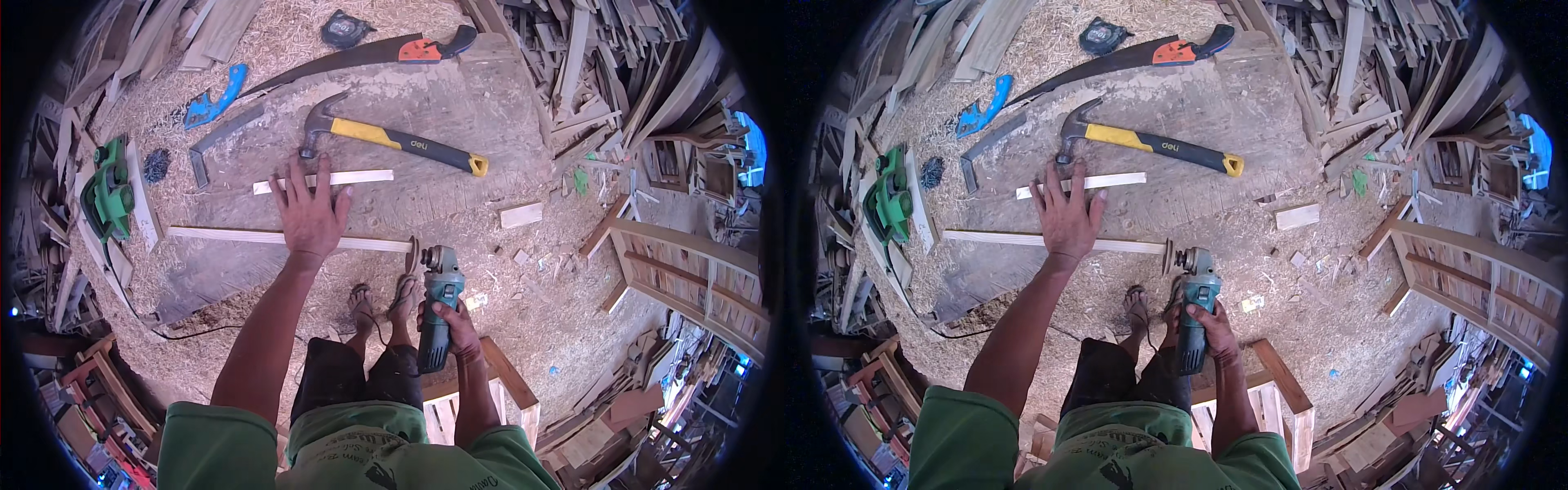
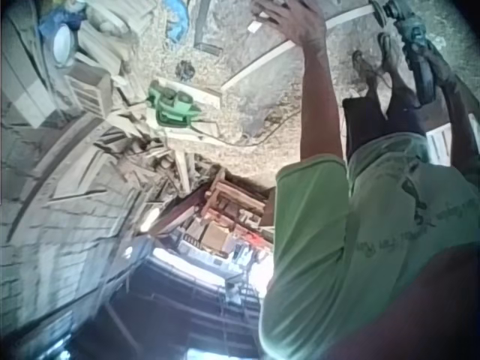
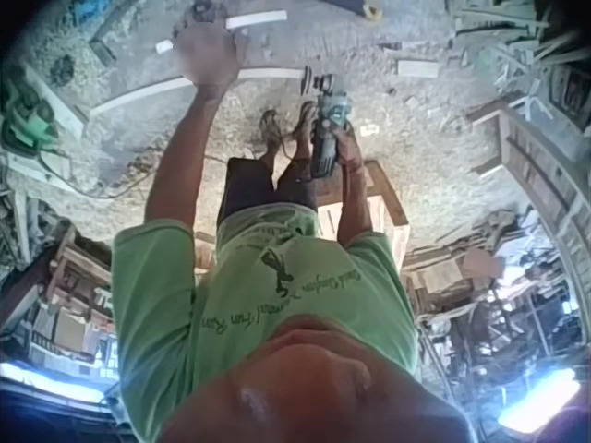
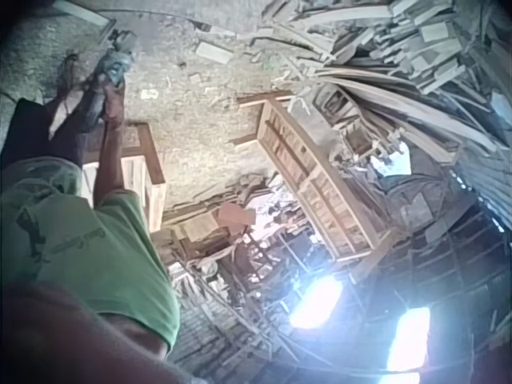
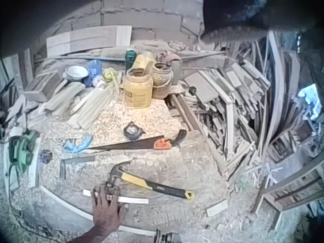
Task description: The person assembles a wooden chair by measuring and cutting wooden slats with a hand saw and an angle grinder. They then position the slats onto the chair frame and secure them using a hammer and nails.
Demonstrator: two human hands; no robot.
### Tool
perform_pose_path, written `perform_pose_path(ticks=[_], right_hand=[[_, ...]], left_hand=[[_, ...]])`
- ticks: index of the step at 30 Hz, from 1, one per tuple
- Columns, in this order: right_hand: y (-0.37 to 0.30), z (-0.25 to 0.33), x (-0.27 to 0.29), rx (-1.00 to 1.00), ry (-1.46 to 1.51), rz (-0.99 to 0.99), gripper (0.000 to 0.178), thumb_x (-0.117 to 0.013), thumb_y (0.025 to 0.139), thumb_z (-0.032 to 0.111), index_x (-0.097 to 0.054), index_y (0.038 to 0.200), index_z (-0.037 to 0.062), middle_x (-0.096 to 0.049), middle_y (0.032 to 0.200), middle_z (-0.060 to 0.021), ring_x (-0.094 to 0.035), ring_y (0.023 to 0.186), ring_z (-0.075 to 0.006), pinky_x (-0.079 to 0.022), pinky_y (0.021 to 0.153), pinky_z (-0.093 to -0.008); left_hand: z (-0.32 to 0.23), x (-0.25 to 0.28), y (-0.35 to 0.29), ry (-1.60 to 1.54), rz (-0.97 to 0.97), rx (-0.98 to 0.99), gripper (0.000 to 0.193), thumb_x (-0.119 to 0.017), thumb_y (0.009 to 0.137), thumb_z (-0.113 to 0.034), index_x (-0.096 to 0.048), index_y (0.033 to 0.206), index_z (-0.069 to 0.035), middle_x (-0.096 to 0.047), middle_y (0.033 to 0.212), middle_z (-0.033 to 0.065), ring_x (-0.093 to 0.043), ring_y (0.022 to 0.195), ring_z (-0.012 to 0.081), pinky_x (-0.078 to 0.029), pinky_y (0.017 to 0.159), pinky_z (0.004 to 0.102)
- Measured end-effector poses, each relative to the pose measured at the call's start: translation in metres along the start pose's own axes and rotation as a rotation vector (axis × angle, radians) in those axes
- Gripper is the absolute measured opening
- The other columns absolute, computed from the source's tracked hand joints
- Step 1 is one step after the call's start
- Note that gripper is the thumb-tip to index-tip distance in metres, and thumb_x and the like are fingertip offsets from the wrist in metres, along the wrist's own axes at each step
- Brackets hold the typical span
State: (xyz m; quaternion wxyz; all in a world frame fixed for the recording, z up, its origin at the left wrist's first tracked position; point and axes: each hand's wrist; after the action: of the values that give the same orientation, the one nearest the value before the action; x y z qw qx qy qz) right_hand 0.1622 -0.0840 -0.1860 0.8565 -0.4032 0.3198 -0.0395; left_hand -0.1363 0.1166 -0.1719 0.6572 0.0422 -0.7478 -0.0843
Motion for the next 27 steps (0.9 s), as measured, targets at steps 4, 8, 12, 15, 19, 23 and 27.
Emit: perform_pose_path(ticks=[4,8,12,15,19,23,27], right_hand=[[0.002,-0.002,0.012,-0.038,-0.076,-0.002,0.045,-0.083,0.095,0.025,-0.062,0.128,0.0022,-0.076,0.103,-0.0133,-0.077,0.084,-0.0252,-0.067,0.075,-0.0406],[0.001,-0.002,0.011,-0.036,-0.054,0.013,0.046,-0.083,0.094,0.025,-0.063,0.128,0.0023,-0.076,0.102,-0.0133,-0.077,0.084,-0.0254,-0.067,0.075,-0.0408],[0.005,-0.002,0.011,-0.031,-0.078,-0.013,0.046,-0.084,0.093,0.026,-0.063,0.127,0.0026,-0.076,0.102,-0.0131,-0.077,0.083,-0.0253,-0.066,0.075,-0.0408],[0.002,0.002,0.007,-0.024,-0.040,0.023,0.046,-0.085,0.093,0.027,-0.063,0.127,0.0030,-0.076,0.101,-0.0129,-0.077,0.083,-0.0250,-0.066,0.075,-0.0405],[0.005,0.005,0.007,-0.027,-0.085,0.004,0.046,-0.085,0.093,0.026,-0.063,0.127,0.0033,-0.076,0.101,-0.0131,-0.077,0.082,-0.0250,-0.066,0.074,-0.0405],[0.006,0.005,0.010,-0.023,-0.051,0.035,0.045,-0.085,0.094,0.025,-0.063,0.127,0.0034,-0.076,0.101,-0.0136,-0.077,0.082,-0.0252,-0.066,0.073,-0.0400],[0.011,0.003,0.014,-0.014,-0.055,0.037,0.043,-0.084,0.095,0.025,-0.063,0.126,0.0037,-0.076,0.101,-0.0134,-0.077,0.082,-0.0252,-0.066,0.071,-0.0394]], left_hand=[[0.000,0.000,0.000,-0.008,-0.010,-0.011,0.069,-0.057,0.108,-0.053,-0.049,0.162,-0.010,-0.030,0.166,0.0348,-0.034,0.156,0.0518,-0.017,0.129,0.0719],[0.001,0.000,0.001,-0.008,-0.040,-0.031,0.070,-0.056,0.107,-0.053,-0.051,0.160,-0.008,-0.034,0.162,0.0388,-0.038,0.152,0.0530,-0.015,0.128,0.0731],[0.001,-0.001,0.001,-0.017,-0.042,-0.034,0.070,-0.057,0.107,-0.053,-0.051,0.160,-0.008,-0.034,0.162,0.0392,-0.038,0.151,0.0537,-0.015,0.128,0.0728],[0.001,-0.001,0.001,-0.023,-0.042,-0.032,0.069,-0.057,0.107,-0.053,-0.051,0.160,-0.008,-0.035,0.162,0.0392,-0.038,0.151,0.0535,-0.015,0.129,0.0726],[0.001,0.000,0.002,-0.012,-0.037,-0.026,0.069,-0.058,0.107,-0.052,-0.051,0.160,-0.008,-0.035,0.162,0.0388,-0.039,0.151,0.0529,-0.015,0.129,0.0723],[-0.001,0.001,0.002,-0.010,-0.023,-0.020,0.070,-0.058,0.107,-0.052,-0.050,0.161,-0.008,-0.035,0.162,0.0385,-0.039,0.151,0.0531,-0.015,0.130,0.0712],[-0.004,0.002,0.000,-0.019,-0.021,-0.011,0.071,-0.059,0.106,-0.051,-0.049,0.162,-0.009,-0.035,0.164,0.0367,-0.037,0.154,0.0512,-0.014,0.130,0.0702]])
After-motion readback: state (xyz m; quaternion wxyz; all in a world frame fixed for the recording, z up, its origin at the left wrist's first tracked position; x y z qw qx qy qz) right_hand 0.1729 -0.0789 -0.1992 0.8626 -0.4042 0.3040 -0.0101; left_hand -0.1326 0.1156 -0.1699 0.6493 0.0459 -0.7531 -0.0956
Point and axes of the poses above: each hand's wrist, its own y-axis towards the middle knuckle, its own x-axis out of the back of the hand, z = x × y
